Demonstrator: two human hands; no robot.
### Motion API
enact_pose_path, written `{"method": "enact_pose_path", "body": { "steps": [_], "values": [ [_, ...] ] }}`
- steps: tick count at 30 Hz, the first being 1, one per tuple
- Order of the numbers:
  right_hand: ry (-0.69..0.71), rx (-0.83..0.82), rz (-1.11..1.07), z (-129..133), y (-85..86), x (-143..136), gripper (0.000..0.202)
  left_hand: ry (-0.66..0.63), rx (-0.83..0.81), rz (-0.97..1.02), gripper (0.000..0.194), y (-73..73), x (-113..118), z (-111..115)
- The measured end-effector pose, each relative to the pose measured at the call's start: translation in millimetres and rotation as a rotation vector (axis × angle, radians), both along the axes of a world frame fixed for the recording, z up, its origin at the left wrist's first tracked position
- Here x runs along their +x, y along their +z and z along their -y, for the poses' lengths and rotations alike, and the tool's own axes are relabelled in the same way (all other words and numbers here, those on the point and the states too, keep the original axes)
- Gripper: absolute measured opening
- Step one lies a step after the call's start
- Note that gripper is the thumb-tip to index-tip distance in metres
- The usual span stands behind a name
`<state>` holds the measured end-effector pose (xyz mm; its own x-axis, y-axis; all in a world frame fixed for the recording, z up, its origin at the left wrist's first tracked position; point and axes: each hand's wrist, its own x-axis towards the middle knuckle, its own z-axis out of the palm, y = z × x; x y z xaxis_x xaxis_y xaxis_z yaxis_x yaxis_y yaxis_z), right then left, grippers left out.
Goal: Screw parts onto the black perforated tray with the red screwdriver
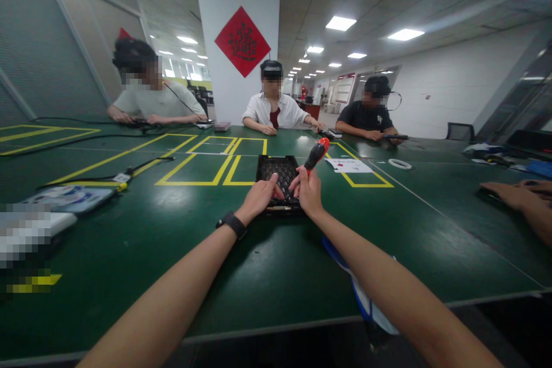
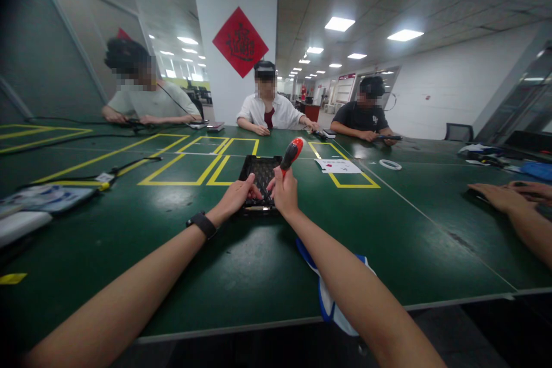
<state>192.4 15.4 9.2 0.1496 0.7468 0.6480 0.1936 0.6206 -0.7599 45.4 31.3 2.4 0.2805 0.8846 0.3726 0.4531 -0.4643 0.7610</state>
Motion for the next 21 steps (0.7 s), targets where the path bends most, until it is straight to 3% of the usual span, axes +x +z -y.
{"method": "enact_pose_path", "body": {
  "steps": [21],
  "values": [
    [0.04,-0.005,-0.02,-1.0,-0.1,0.9,0.035,0.025,0.021,-0.091,0.074,0.4,0.8,3.2]
  ]
}}
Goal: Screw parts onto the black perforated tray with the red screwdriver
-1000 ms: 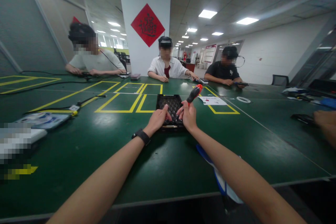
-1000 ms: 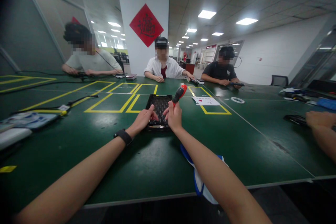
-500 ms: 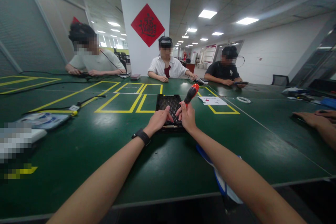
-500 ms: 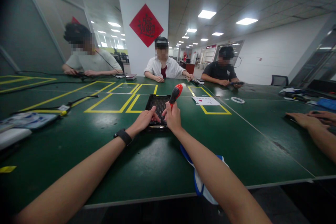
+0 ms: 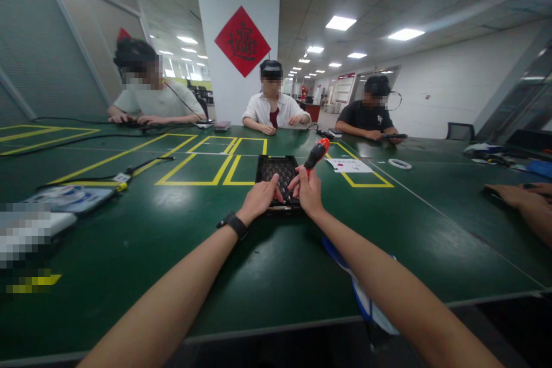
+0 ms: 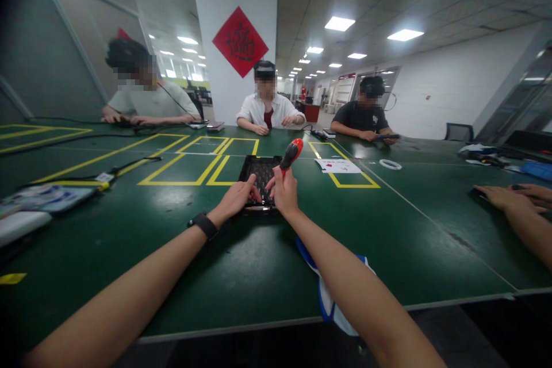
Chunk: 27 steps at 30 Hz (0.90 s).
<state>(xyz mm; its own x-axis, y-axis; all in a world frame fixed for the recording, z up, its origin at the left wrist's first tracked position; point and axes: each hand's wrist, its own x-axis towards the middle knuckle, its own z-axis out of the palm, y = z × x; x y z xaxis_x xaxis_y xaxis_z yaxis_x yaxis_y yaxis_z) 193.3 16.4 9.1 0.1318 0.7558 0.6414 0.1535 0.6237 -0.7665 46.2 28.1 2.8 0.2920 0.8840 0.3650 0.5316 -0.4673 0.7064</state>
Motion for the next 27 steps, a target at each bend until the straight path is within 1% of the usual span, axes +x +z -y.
{"method": "enact_pose_path", "body": {
  "steps": [4,9,11,19,23,27],
  "values": [
    [-0.014,0.01,-0.02,0.3,0.8,0.2,0.035,0.017,0.026,0.035,0.073,0.6,0.5,2.1],
    [-0.013,0.013,-0.01,1.3,1.7,0.1,0.034,0.041,0.131,-0.015,0.059,1.9,1.1,3.0],
    [-0.014,0.012,-0.007,1.9,2.1,0.2,0.034,0.034,0.129,-0.031,0.058,1.8,0.9,2.8],
    [-0.021,0.019,-0.01,1.6,2.4,0.0,0.033,0.015,0.057,0.0,0.069,-1.8,0.7,0.1],
    [-0.017,0.013,-0.016,1.2,2.0,-0.6,0.033,0.017,0.031,-0.005,0.069,-1.7,0.9,0.9],
    [-0.008,0.012,-0.021,2.0,2.7,0.0,0.033,0.031,0.065,-0.006,0.064,0.4,0.5,2.8]
  ]
}}
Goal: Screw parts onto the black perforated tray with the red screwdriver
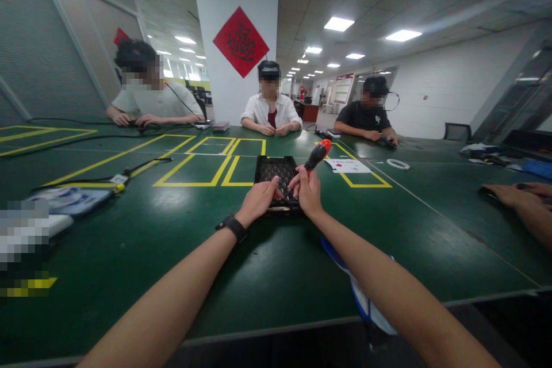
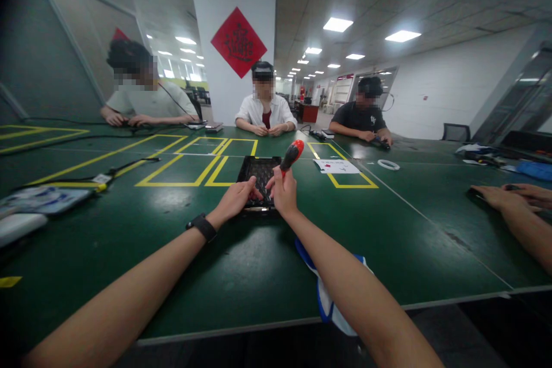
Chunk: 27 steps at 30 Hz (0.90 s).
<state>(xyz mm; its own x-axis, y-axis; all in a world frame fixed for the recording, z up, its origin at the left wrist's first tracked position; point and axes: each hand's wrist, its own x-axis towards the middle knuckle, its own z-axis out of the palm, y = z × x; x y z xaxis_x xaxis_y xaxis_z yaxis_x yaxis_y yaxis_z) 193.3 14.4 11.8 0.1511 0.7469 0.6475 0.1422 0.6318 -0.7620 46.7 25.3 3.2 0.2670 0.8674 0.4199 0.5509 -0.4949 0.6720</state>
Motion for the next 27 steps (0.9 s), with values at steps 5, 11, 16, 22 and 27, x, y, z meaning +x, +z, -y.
{"method": "enact_pose_path", "body": {
  "steps": [5,11,16,22,27],
  "values": [
    [0.034,-0.001,0.005,1.3,1.3,1.0,0.032,-0.075,0.083,-0.01,0.037,-0.1,0.3,0.3],
    [0.101,-0.006,0.012,2.0,1.2,-0.5,0.029,-0.126,0.086,-0.026,0.027,-5.3,-0.5,-3.3],
    [0.167,0.001,-0.029,1.8,1.1,-1.4,0.029,-0.107,0.13,-0.051,0.02,-5.0,-1.0,-4.2],
    [0.231,0.007,-0.065,0.1,0.2,-1.0,0.033,-0.134,0.184,-0.087,0.016,-6.1,-1.0,-6.0],
    [0.191,0.017,-0.076,-1.7,-0.1,-1.6,0.031,-0.131,0.2,-0.09,0.016,-5.6,-0.8,-4.6]
  ]
}}
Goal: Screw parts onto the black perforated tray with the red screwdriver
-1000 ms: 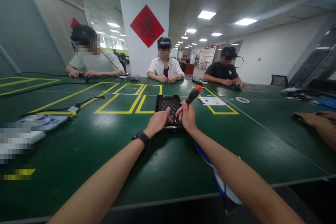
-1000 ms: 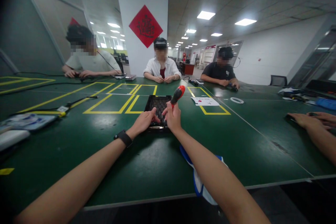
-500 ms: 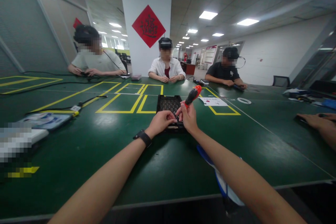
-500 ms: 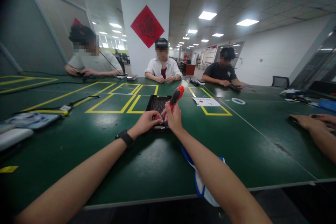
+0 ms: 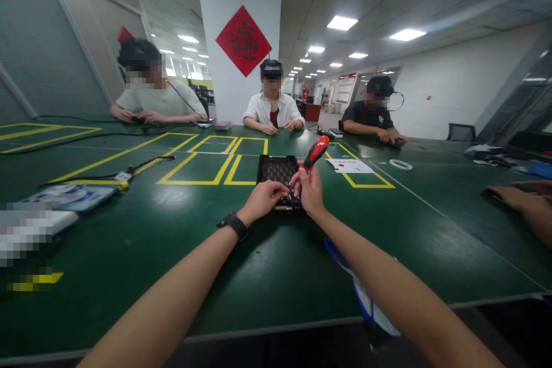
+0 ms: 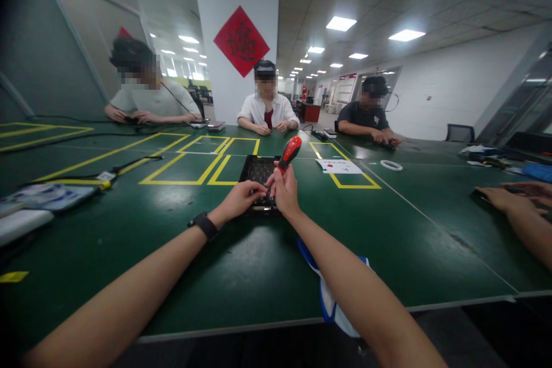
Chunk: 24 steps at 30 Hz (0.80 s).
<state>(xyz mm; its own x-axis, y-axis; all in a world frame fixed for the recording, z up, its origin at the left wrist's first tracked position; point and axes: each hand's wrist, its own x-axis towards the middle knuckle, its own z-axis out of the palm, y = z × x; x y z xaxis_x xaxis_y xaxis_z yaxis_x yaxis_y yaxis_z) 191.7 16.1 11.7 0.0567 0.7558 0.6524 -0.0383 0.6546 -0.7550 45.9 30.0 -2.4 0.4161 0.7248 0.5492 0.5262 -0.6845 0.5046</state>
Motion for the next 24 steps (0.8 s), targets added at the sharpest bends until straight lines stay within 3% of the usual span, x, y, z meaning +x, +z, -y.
{"method": "enact_pose_path", "body": {
  "steps": [6,15,24],
  "values": [
    [0.01,-0.01,0.006,-1.0,-0.7,-0.9,0.03,-0.017,-0.074,0.049,0.023,-0.3,0.5,0.6],
    [0.072,-0.008,-0.005,1.0,-0.3,0.3,0.034,-0.065,-0.055,0.05,0.02,-1.8,-1.0,-1.8],
    [0.037,-0.009,0.018,0.5,-0.7,-0.6,0.028,0.02,-0.089,0.027,0.028,-4.0,-0.4,-2.2]
  ]
}}
